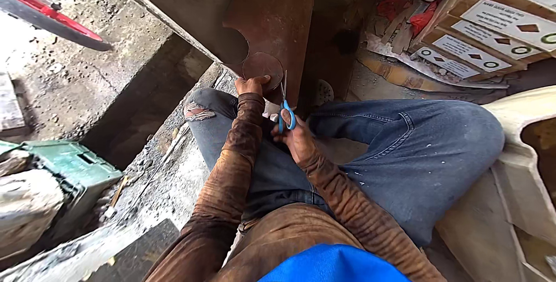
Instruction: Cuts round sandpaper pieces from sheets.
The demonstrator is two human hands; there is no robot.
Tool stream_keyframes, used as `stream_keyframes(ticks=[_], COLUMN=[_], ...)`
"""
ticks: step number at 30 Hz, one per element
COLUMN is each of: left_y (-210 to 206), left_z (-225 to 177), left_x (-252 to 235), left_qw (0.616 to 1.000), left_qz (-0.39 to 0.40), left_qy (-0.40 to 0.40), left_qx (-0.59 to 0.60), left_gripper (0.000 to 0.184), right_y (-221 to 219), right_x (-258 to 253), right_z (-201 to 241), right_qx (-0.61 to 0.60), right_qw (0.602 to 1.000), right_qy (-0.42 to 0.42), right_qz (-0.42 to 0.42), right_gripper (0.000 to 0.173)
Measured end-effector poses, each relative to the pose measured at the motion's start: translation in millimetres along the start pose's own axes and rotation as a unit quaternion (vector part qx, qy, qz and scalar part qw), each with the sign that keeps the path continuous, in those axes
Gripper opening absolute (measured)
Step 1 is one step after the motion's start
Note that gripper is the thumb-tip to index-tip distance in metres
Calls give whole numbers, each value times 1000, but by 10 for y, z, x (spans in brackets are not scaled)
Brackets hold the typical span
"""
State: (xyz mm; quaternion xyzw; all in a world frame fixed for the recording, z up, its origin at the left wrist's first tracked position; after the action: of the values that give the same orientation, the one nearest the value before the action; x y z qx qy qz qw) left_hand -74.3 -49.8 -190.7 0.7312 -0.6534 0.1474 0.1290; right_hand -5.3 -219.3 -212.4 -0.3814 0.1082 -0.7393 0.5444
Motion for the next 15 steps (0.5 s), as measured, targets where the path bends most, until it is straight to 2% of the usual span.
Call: stream_keyframes(ticks=[4, 8, 15], left_y=[82, 6, 10], left_z=[47, 59, 26], left_x=[8, 70, 25], left_qw=[1000, 998, 994], left_qz=[7, 11, 26], left_qy=[8, 35, 68], left_qx=[25, 52, 84], left_gripper=[48, 48, 52], right_y=[70, 38, 27], right_x=[-33, -280, -413], right_z=[42, 8, 120], right_qx=[11, 37, 76], right_qw=[999, 991, 990], right_qy=[44, 122, 115], right_qz=[-23, -35, -11], right_gripper=[35, 46, 47])
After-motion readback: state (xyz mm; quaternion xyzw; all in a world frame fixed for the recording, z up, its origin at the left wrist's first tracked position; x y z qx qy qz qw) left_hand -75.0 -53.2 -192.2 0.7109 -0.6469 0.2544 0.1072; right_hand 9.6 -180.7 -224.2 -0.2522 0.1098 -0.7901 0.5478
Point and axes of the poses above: each hand's wrist, its own x-axis away from the middle knuckle, its own y-axis out of the back of the hand, z = x × y, the point moved 5 cm from there along -x, towards the middle knuckle, and after that the axes turned 5 degrees about z, right-handed, at the moved point
